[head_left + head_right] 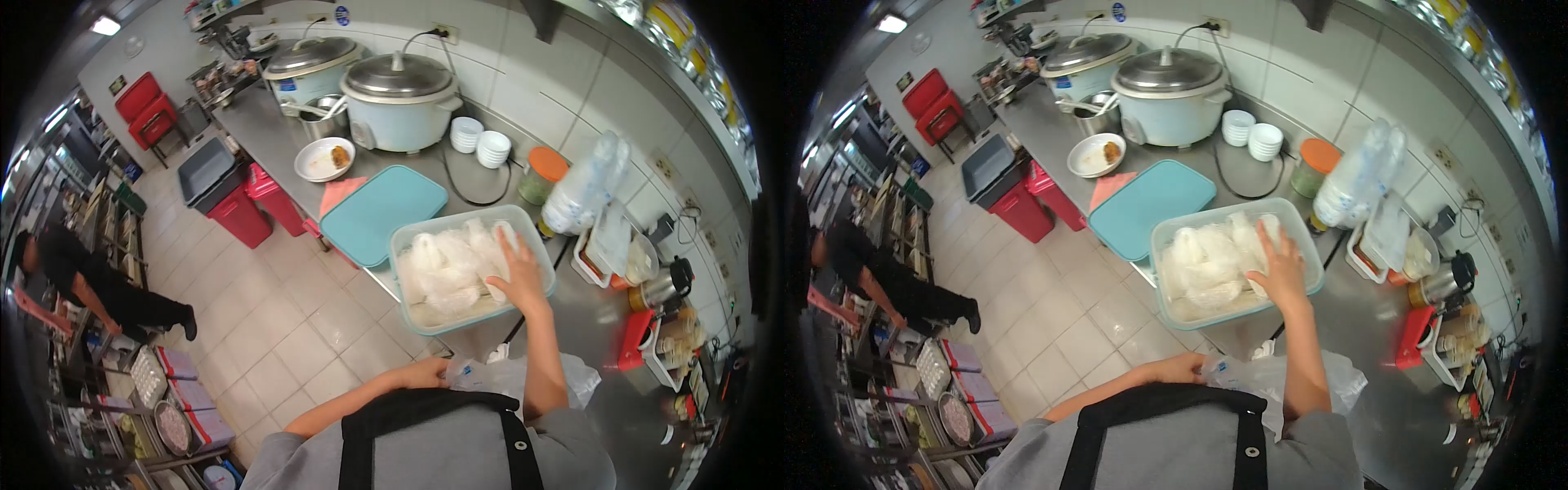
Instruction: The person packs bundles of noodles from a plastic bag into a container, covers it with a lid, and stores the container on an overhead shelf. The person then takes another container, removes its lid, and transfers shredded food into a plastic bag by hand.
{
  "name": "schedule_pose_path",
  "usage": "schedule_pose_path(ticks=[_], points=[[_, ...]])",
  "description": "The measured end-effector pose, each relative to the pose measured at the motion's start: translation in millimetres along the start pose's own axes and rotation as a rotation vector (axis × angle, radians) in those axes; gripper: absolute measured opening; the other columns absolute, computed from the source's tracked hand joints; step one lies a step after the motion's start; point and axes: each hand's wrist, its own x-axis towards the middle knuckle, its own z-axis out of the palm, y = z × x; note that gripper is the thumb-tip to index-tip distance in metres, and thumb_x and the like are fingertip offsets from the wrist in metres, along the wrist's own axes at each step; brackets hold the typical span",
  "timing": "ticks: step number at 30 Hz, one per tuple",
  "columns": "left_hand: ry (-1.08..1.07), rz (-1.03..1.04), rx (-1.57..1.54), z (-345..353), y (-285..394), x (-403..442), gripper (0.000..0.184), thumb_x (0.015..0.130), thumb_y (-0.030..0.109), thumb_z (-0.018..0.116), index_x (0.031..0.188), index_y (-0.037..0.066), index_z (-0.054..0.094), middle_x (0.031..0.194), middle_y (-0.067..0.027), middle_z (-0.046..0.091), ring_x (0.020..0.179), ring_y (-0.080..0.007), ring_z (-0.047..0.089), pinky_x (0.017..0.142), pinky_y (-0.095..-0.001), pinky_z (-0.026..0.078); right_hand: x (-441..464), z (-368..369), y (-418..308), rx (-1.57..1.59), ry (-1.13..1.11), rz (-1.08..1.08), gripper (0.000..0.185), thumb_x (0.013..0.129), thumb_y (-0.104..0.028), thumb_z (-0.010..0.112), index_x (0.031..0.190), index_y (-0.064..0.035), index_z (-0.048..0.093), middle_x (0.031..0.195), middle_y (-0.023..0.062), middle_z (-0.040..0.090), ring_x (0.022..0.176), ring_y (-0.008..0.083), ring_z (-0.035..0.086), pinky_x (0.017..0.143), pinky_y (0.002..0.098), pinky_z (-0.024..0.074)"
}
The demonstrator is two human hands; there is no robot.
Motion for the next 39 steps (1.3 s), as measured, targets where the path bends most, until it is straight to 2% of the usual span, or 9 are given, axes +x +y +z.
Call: schedule_pose_path(ticks=[6,10,14,19,22,25,28,34,39], points=[[0.161,-0.156,0.146,-36,-33,-79,0.027,0.08,0.009,0.057,0.102,-0.002,0.068,0.086,-0.0053,0.067,0.076,-0.0158,0.058,0.067,-0.0361,0.049,-44,-83,-95,0.33,-0.31,-0.383,0.101,0.075,-0.037,0.082,0.157,-0.017,0.024,0.146,0.0211,0.043,0.136,0.0413,0.039,0.109,0.0523,0.0338],[0.769,-0.26,-0.331,-93,-97,-206,0.027,0.079,0.012,0.058,0.103,0.003,0.068,0.095,-0.0057,0.068,0.085,-0.0159,0.064,0.075,-0.0317,0.051,-80,-34,-196,0.364,-0.551,-0.812,0.107,0.073,-0.039,0.084,0.156,-0.0119,0.023,0.139,0.0236,0.049,0.128,0.0383,0.046,0.113,0.0548,0.0288],[1.115,0.123,-0.759,-115,-83,-319,0.033,0.081,0.01,0.055,0.112,0.002,0.062,0.101,-0.0031,0.067,0.089,-0.0137,0.063,0.079,-0.0293,0.051,-99,81,-287,0.155,-0.638,-0.672,0.105,0.075,-0.027,0.082,0.157,-0.0108,0.019,0.129,0.0251,0.053,0.121,0.0345,0.052,0.112,0.0613,0.0248],[1.377,-0.067,-0.355,-117,-72,-370,0.052,0.085,0.013,0.06,0.134,0.003,0.047,0.114,-0.0069,0.061,0.105,-0.0193,0.059,0.092,-0.0322,0.048,-71,198,-353,0.116,-0.697,-0.464,0.043,0.08,-0.005,0.068,0.123,-0.0059,0.064,0.115,0.0216,0.057,0.11,0.0321,0.057,0.101,0.053,0.0371],[1.517,-0.169,-0.042,-127,-121,-378,0.082,0.092,0.03,0.063,0.155,0.013,0.013,0.138,-0.0145,0.048,0.128,-0.0302,0.048,0.106,-0.0408,0.041,-45,221,-382,0.582,-0.179,-0.414,0.024,0.08,-0.006,0.067,0.104,-0.0069,0.071,0.111,0.021,0.058,0.106,0.0309,0.059,0.098,0.0445,0.0423],[1.33,-0.161,-0.899,-145,-98,-378,0.076,0.096,0.04,0.059,0.155,0.013,0.02,0.144,-0.0142,0.045,0.133,-0.0349,0.044,0.11,-0.0458,0.039,-13,249,-425,0.976,-0.208,-0.435,0.031,0.08,-0.003,0.064,0.11,-0.0088,0.068,0.109,0.0203,0.06,0.105,0.0319,0.059,0.094,0.0399,0.046],[0.892,0.376,-1.381,-200,-88,-377,0.068,0.092,0.05,0.059,0.145,0.012,0.039,0.142,-0.0114,0.049,0.122,-0.0324,0.054,0.105,-0.0507,0.044,2,304,-473,1.122,-0.537,-0.519,0.032,0.08,-0.002,0.063,0.112,-0.0035,0.065,0.109,0.0175,0.059,0.11,0.0303,0.058,0.095,0.0375,0.0456],[1.304,0.514,-1.529,-321,-179,-432,0.034,0.099,0.038,0.051,0.114,0.011,0.063,0.112,-0.0091,0.068,0.104,-0.0267,0.065,0.093,-0.0446,0.054,46,345,-559,0.799,-0.919,-0.941,0.035,0.08,-0.007,0.067,0.114,0.0,0.063,0.113,0.0155,0.059,0.111,0.036,0.056,0.093,0.0452,0.045],[1.753,0.504,-1.325,-401,-209,-489,0.036,0.1,0.036,0.048,0.122,0.01,0.059,0.119,-0.01,0.066,0.105,-0.0273,0.065,0.091,-0.0443,0.056,123,310,-628,0.62,-0.474,-1.242,0.06,0.078,-0.017,0.073,0.134,-0.0124,0.053,0.134,0.0127,0.05,0.121,0.0351,0.049,0.095,0.0497,0.0452]])
